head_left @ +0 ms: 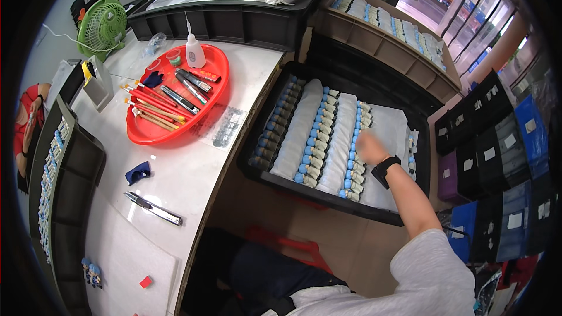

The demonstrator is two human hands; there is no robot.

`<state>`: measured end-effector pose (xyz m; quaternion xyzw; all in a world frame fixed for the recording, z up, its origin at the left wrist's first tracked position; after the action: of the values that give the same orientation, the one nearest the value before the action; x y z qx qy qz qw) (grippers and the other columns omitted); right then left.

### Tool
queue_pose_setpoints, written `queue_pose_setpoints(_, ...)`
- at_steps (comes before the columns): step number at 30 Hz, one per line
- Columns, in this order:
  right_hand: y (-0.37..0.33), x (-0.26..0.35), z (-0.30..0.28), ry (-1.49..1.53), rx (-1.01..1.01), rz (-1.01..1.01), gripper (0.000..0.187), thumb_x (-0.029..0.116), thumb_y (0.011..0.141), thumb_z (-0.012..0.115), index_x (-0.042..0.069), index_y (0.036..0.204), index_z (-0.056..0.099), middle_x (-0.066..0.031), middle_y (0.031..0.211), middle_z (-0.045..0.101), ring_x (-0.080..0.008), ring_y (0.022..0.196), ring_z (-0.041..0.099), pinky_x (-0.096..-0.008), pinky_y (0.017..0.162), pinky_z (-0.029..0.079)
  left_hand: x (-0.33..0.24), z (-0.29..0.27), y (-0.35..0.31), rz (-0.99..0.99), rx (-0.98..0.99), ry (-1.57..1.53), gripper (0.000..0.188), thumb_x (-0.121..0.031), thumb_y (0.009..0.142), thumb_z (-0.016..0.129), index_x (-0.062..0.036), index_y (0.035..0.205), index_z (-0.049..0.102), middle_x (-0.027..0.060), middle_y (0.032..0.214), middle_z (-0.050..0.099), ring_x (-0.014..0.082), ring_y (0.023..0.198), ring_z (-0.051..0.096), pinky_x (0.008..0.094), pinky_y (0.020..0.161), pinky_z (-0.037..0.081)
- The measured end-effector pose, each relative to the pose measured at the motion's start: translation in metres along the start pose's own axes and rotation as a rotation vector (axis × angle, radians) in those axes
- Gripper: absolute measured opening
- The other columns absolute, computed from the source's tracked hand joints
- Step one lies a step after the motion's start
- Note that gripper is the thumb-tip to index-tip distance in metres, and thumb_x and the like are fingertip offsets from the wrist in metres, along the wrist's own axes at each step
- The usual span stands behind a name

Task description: The person repeatedly picks up small blue-and-white figurines from a tray, attaches a small red piece to each one, and places the completed figures into a black bin. The process is repeated for multiple units.

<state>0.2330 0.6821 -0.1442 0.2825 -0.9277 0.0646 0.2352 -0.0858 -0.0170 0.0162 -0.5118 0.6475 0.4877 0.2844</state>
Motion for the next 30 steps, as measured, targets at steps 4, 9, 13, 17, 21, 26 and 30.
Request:
queue_pose_setpoints(4,0.021,-0.014,0.001,-0.189,0.014,0.064,0.012,-0.003,0.063,0.056,0.006,0.071,0.058,-0.0145,0.085,0.063,-0.0337,0.095,0.056,-0.0412,0.08,0.043,0.004,-0.002,0.0,-0.021,-0.009,-0.015,0.014,-0.001,0.087,0.063,0.0059,0.1,0.063,0.0099,0.09,0.063,0.0148,0.075,0.058,0.0255,0.067,0.051)
queue_pose_setpoints(9,0.036,-0.011,-0.015,-0.367,-0.13,0.006,0.012,0.001,0.062,0.059,0.01,0.069,0.061,-0.0102,0.083,0.065,-0.0291,0.09,0.058,-0.0412,0.079,0.04,0.007,-0.003,0.0,-0.028,-0.016,-0.026,0.014,-0.001,0.088,0.062,0.0057,0.1,0.063,0.0092,0.089,0.062,0.0136,0.075,0.057,0.0249,0.067,0.05)
queue_pose_setpoints(13,0.048,-0.035,-0.008,-0.234,0.046,0.134,0.014,0.001,0.063,0.058,0.01,0.073,0.062,-0.0098,0.089,0.066,-0.0306,0.095,0.058,-0.0422,0.082,0.041,0.005,-0.002,0.0,-0.025,-0.014,-0.037,0.014,-0.002,0.087,0.063,0.0052,0.1,0.063,0.0087,0.088,0.063,0.0132,0.074,0.056,0.0244,0.067,0.049)
queue_pose_setpoints(17,0.028,-0.052,-0.038,-0.066,-0.29,0.089,0.026,-0.001,0.066,0.056,0.008,0.09,0.062,-0.0137,0.1,0.064,-0.0357,0.103,0.057,-0.0458,0.089,0.043,0.002,0.0,0.001,-0.016,-0.004,-0.005,0.014,-0.003,0.088,0.063,0.0046,0.1,0.063,0.0082,0.087,0.063,0.0133,0.074,0.056,0.0242,0.066,0.049)
queue_pose_setpoints(21,-0.03,-0.115,-0.067,-0.054,-0.444,0.328,0.037,0.004,0.067,0.06,0.001,0.105,0.058,-0.0222,0.107,0.061,-0.037,0.106,0.056,-0.0391,0.094,0.044,0.001,0.0,0.001,0.001,0.003,0.011,0.014,-0.004,0.088,0.063,0.0048,0.1,0.063,0.0083,0.087,0.063,0.0137,0.073,0.057,0.0245,0.065,0.048)
queue_pose_setpoints(26,-0.126,-0.196,-0.057,0.048,-0.263,0.692,0.051,0.014,0.068,0.071,-0.005,0.111,0.052,-0.0207,0.104,0.061,-0.0313,0.095,0.063,-0.0384,0.079,0.051,0.004,-0.002,0.001,0.005,0.014,0.058,0.015,-0.004,0.088,0.063,0.005,0.1,0.064,0.0094,0.088,0.064,0.0141,0.073,0.057,0.0252,0.063,0.048)
queue_pose_setpoints(30,-0.17,-0.212,-0.034,0.382,-0.194,0.907,0.045,0.016,0.071,0.073,-0.004,0.107,0.055,-0.0177,0.094,0.061,-0.0257,0.079,0.065,-0.0357,0.058,0.052,0.009,-0.003,0.004,0.004,0.027,0.01,0.015,-0.003,0.087,0.063,0.0052,0.101,0.064,0.0102,0.088,0.065,0.015,0.075,0.059,0.0256,0.065,0.05)
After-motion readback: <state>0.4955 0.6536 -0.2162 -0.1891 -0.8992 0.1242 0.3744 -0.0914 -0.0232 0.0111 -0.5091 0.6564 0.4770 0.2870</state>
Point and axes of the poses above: each hand's wrist, its own y-axis towards the middle knuckle, its own z-axis out of the palm, x = y × z, the point moved 9 cm from there along y, towards the middle knuckle
